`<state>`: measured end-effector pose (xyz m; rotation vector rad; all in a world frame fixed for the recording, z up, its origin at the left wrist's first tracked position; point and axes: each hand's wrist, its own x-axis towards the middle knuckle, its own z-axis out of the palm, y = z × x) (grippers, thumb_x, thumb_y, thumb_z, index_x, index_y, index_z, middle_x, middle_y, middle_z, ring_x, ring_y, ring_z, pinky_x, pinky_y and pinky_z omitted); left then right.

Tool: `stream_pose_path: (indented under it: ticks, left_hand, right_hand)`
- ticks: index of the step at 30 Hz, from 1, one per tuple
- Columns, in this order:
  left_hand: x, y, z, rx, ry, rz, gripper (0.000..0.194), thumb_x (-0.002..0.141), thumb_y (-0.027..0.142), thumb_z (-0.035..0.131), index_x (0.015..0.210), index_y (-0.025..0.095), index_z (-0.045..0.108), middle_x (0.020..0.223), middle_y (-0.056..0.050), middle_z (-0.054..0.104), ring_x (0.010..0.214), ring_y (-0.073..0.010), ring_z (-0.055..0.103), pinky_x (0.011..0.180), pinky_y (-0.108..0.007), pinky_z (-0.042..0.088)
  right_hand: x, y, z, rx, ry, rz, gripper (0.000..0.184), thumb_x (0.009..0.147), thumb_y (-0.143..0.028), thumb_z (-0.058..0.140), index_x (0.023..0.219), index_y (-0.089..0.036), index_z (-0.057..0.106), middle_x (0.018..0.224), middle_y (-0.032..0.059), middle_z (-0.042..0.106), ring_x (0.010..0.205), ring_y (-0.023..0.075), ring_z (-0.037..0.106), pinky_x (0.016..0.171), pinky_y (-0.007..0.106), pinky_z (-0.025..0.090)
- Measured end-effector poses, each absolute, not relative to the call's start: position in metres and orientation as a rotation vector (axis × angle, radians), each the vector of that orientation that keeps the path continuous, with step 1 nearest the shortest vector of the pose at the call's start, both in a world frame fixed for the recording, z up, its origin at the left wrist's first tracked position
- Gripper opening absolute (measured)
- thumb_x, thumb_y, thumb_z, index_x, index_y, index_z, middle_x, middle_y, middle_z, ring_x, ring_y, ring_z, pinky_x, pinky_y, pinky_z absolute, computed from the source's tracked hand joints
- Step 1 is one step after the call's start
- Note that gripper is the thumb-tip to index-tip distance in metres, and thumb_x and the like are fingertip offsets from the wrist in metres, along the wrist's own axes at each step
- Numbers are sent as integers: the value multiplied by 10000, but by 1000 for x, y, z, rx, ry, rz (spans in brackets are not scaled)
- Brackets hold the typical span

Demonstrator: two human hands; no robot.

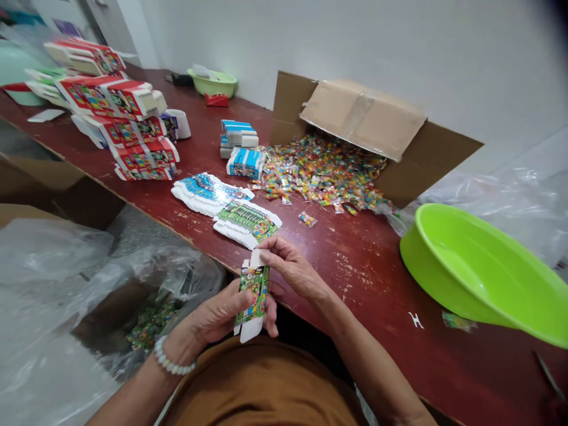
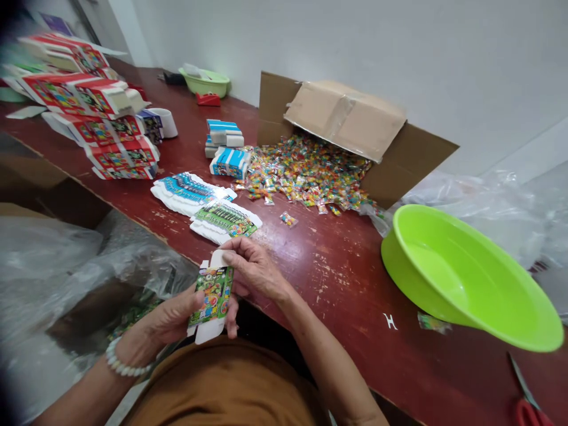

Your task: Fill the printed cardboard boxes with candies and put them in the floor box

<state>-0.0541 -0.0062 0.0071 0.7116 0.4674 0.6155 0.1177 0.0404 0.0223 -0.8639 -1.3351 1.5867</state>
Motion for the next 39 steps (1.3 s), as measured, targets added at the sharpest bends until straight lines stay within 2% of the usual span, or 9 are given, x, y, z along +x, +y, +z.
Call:
stream_pose_path:
  ticks: [7,12,15,18,23,26,31,35,39]
  left_hand:
    - [-53,-6,13,784,491,602,534,658,581,865,931,147,717,804,-102,769,756,-268,759,715,-331,575]
    - [-48,-8,12,769,581,603,602,680,690,784,911,135,748,793,-119,768,663,-233,729,620,-284,552]
    - [-45,-10,8,785,662,690,564,706,678,772,933,162,752,677,-66,742,563,-188,669,575,-263,515]
    - [-44,-10,4,864,674,666,570,734,694,737,904,150,761,624,-78,727,550,-188,649,557,-261,497]
    - [-47,-5,6,911,659,559,641,663,735,759,892,136,751,635,-95,725,518,-181,649,492,-239,479]
    - [-49,-2,9,932,613,501,648,651,737,768,856,123,730,659,-95,724,559,-183,676,502,-222,489]
    - [-47,1,1,869,567,388,630,646,708,798,818,114,680,656,-54,697,491,-148,659,482,-214,512]
    - [-45,0,-1,801,644,336,531,575,551,910,775,142,636,654,-32,696,487,-192,691,454,-248,538]
    - [-45,2,4,904,793,553,410,649,418,899,827,129,668,701,-45,723,532,-179,700,525,-262,563]
  right_hand:
    - [118,26,26,-890,-1326,1496,343,857,-531,690,1054,-257,631,913,15,652,763,163,597,704,301,510]
    - [126,15,31,-1018,-1719,694,190,873,-314,687,1049,-254,644,1069,68,626,1002,229,580,914,400,479]
    - [131,10,34,-998,-2008,484,206,844,-276,712,1030,-228,639,1067,95,631,1033,261,576,912,425,473]
    - [134,8,34,-1013,-2122,506,184,852,-239,684,1022,-223,616,1058,94,639,1000,248,587,868,394,488]
    - [140,9,37,-1015,-2121,766,142,820,-140,667,912,-220,594,904,24,637,762,162,585,684,287,466]
    - [147,11,40,-957,-2088,981,145,824,-121,666,885,-223,582,863,-5,640,749,143,597,680,263,462]
    - [155,22,34,-904,-2143,1357,335,810,-222,739,1036,-219,490,868,-12,618,716,133,575,632,242,442]
    - [155,29,23,-752,-1885,1796,427,818,-378,759,1052,-232,433,803,-34,601,655,118,556,572,218,422]
    - [143,22,11,-1045,-1668,1316,439,769,-377,804,1079,-234,528,819,-23,613,633,112,531,565,222,409]
